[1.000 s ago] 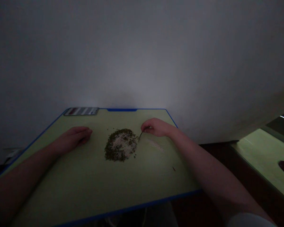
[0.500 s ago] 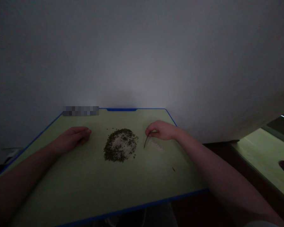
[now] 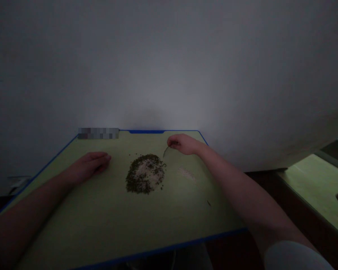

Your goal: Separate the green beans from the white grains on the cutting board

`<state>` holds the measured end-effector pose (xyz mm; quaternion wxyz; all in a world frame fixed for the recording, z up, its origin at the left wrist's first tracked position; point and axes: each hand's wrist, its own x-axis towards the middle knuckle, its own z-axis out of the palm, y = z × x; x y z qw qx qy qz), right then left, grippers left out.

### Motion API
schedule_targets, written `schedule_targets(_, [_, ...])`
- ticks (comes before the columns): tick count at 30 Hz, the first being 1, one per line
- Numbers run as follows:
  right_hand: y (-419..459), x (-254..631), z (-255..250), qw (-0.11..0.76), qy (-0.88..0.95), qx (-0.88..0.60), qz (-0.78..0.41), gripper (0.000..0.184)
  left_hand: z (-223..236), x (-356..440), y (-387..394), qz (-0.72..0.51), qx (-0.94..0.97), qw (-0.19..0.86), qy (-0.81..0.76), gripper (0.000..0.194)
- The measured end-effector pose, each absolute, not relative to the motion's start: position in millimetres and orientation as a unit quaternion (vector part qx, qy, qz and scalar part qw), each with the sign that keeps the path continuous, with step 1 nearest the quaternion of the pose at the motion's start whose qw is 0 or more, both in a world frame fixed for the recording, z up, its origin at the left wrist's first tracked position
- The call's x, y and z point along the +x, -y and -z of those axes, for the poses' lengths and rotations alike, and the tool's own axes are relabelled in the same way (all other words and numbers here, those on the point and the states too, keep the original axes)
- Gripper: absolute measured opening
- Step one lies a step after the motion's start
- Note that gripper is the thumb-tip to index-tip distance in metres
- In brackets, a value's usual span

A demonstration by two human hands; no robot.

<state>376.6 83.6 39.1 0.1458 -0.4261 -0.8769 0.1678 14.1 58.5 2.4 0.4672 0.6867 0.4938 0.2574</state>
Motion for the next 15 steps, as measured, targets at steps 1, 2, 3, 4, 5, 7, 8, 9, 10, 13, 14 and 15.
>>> schedule_targets(1, [-81, 379, -41, 0.154, 0.873, -0.429, -0.175, 0.013, -1, 13, -59, -0.255, 0.687, 0.470, -0.491, 0.038])
schedule_targets(2, [-77, 381, -42, 0.159, 0.869, -0.431, -0.184, 0.013, 0, 13, -60, -0.254, 0.687, 0.471, -0.491, 0.038])
schedule_targets(3, [-72, 383, -43, 0.160, 0.868, -0.429, -0.193, 0.013, 0, 13, -60, -0.253, 0.688, 0.472, -0.491, 0.038])
schedule_targets(4, [-68, 385, -44, 0.156, 0.868, -0.425, -0.203, 0.013, 0, 13, -61, -0.254, 0.688, 0.471, -0.491, 0.038])
schedule_targets(5, [-64, 386, -44, 0.149, 0.870, -0.419, -0.214, 0.012, 0, 13, -61, -0.253, 0.688, 0.470, -0.491, 0.038])
schedule_targets(7, [-60, 385, -43, 0.128, 0.874, -0.408, -0.231, 0.012, 0, 14, -60, -0.252, 0.690, 0.467, -0.492, 0.037])
schedule_targets(8, [-59, 383, -42, 0.116, 0.877, -0.402, -0.237, 0.012, 0, 14, -59, -0.253, 0.690, 0.465, -0.493, 0.037])
schedule_targets(9, [-58, 380, -40, 0.104, 0.880, -0.395, -0.241, 0.013, 0, 15, -58, -0.255, 0.690, 0.463, -0.495, 0.037])
schedule_targets(10, [-59, 377, -39, 0.094, 0.884, -0.388, -0.244, 0.014, 0, 15, -58, -0.258, 0.688, 0.461, -0.497, 0.036])
schedule_targets(13, [-61, 369, -34, 0.069, 0.895, -0.364, -0.250, 0.016, -1, 14, -55, -0.261, 0.695, 0.449, -0.497, 0.035])
schedule_targets(14, [-61, 367, -33, 0.064, 0.897, -0.359, -0.251, 0.017, -3, 13, -54, -0.259, 0.702, 0.443, -0.494, 0.034])
schedule_targets(15, [-61, 367, -33, 0.059, 0.898, -0.356, -0.252, 0.018, -4, 13, -53, -0.258, 0.710, 0.436, -0.489, 0.034])
